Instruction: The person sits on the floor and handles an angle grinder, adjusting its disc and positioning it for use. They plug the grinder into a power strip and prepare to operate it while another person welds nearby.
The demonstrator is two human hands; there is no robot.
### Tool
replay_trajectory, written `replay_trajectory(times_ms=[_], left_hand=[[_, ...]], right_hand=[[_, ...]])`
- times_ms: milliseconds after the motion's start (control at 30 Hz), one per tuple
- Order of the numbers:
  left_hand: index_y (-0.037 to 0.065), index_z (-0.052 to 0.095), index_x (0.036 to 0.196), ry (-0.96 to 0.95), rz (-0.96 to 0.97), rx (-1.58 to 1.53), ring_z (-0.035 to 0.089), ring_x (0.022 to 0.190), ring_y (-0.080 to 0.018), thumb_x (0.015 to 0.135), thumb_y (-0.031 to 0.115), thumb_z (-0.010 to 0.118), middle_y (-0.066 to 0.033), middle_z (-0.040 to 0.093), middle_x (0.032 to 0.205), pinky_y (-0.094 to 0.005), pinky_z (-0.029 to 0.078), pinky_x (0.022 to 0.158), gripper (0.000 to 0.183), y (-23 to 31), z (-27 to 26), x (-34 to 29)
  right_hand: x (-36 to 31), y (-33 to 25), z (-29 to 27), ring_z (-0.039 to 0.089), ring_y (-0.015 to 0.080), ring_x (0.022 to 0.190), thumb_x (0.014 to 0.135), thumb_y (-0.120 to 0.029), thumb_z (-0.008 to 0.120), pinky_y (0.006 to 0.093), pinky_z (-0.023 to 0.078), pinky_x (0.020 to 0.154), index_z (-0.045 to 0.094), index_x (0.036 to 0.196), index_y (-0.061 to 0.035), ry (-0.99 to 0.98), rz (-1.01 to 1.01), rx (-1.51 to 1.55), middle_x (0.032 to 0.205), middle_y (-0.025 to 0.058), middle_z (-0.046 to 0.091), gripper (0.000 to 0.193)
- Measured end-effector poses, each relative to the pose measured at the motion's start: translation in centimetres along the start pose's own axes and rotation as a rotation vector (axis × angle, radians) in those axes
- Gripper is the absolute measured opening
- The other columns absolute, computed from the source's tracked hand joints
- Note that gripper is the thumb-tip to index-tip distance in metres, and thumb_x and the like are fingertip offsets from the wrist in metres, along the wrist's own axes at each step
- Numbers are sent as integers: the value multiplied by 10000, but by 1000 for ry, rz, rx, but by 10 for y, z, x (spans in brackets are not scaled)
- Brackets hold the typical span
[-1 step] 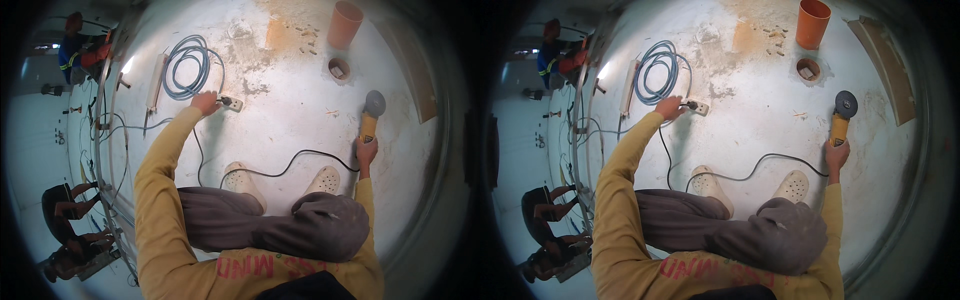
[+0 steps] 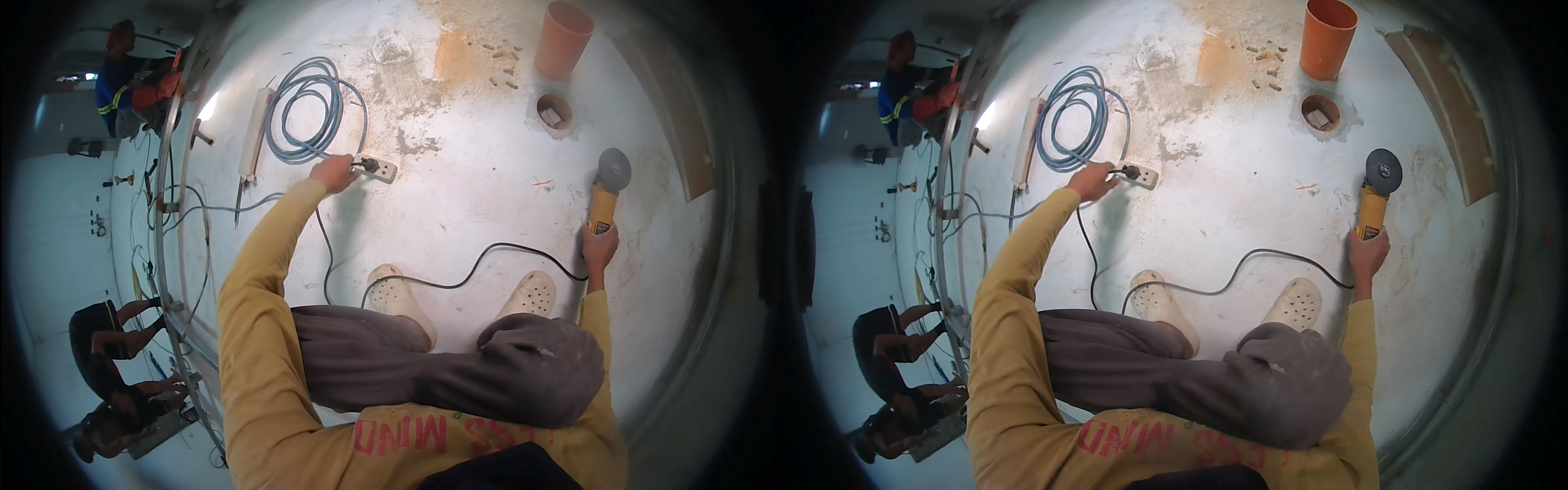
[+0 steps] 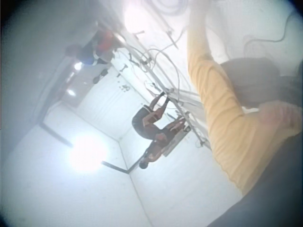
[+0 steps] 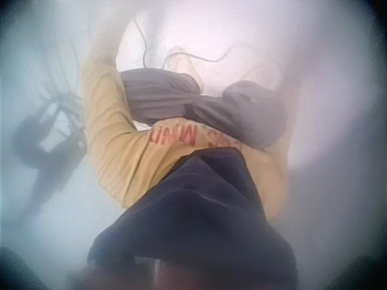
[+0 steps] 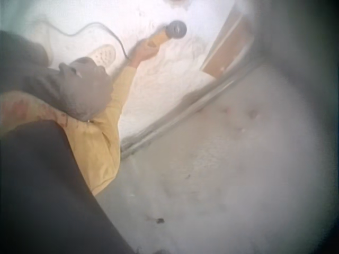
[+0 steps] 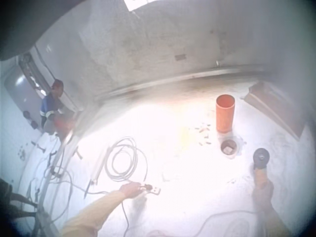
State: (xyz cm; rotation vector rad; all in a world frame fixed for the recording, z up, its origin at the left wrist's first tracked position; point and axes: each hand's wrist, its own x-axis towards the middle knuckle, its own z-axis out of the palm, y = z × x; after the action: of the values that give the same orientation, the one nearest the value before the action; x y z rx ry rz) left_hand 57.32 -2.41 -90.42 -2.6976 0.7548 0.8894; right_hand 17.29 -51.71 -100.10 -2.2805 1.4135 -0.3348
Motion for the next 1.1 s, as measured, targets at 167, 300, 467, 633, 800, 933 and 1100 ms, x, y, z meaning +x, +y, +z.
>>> replay_trajectory(times_ms=[167,300,467,633,800,933,1100], left_hand=[[68,720,1095,175,16,-199,695,984,-419,1009,284,600,-223,725,1014,-530,547,851,262,-11,16,-11],[59,756,1068,314,65,-262,703,907,-427,1005,264,604,-228,733,941,-536,545,807,263,0,-3,-13],[7,751,1092,404,196,-461,710,857,-421,1004,245,617,-243,732,919,-477,538,755,288,11,-35,-27],[-27,742,1111,390,80,-695,691,793,-274,1020,257,607,-182,727,854,-386,521,761,328,-3,-39,-37],[23,702,1274,306,41,-672,676,870,-278,1037,247,574,-175,720,941,-378,514,811,350,-19,-5,-40],[61,693,1315,429,306,-501,592,674,-173,1056,199,566,-93,651,752,-350,484,669,320,-14,10,-30],[90,711,1274,195,115,-492,689,831,-341,1047,222,551,-193,715,900,-446,516,752,308,0,5,-12]], right_hand=[[3,13,9,670,450,972,704,-276,863,523,524,876,644,1097,53,-4,29,-26,1027,269,691,558],[10,16,11,650,448,1033,721,-299,853,514,512,924,603,1168,67,-30,5,-45,1101,279,664,630],[10,17,9,623,431,1105,752,-337,834,501,497,981,556,1258,72,-101,40,2,1200,287,621,707],[8,14,10,580,423,1201,760,-370,829,491,479,1028,528,1320,72,-82,75,-123,1280,283,579,774],[10,13,10,575,420,1217,770,-417,828,491,473,1043,500,1389,66,-91,62,-92,1287,278,576,851],[10,15,11,575,413,1223,787,-440,819,490,469,1054,499,1403,57,-74,62,-113,1312,271,571,853],[11,17,13,577,407,1228,795,-446,815,485,468,1059,500,1408,51,-121,92,-77,1331,255,571,850]])
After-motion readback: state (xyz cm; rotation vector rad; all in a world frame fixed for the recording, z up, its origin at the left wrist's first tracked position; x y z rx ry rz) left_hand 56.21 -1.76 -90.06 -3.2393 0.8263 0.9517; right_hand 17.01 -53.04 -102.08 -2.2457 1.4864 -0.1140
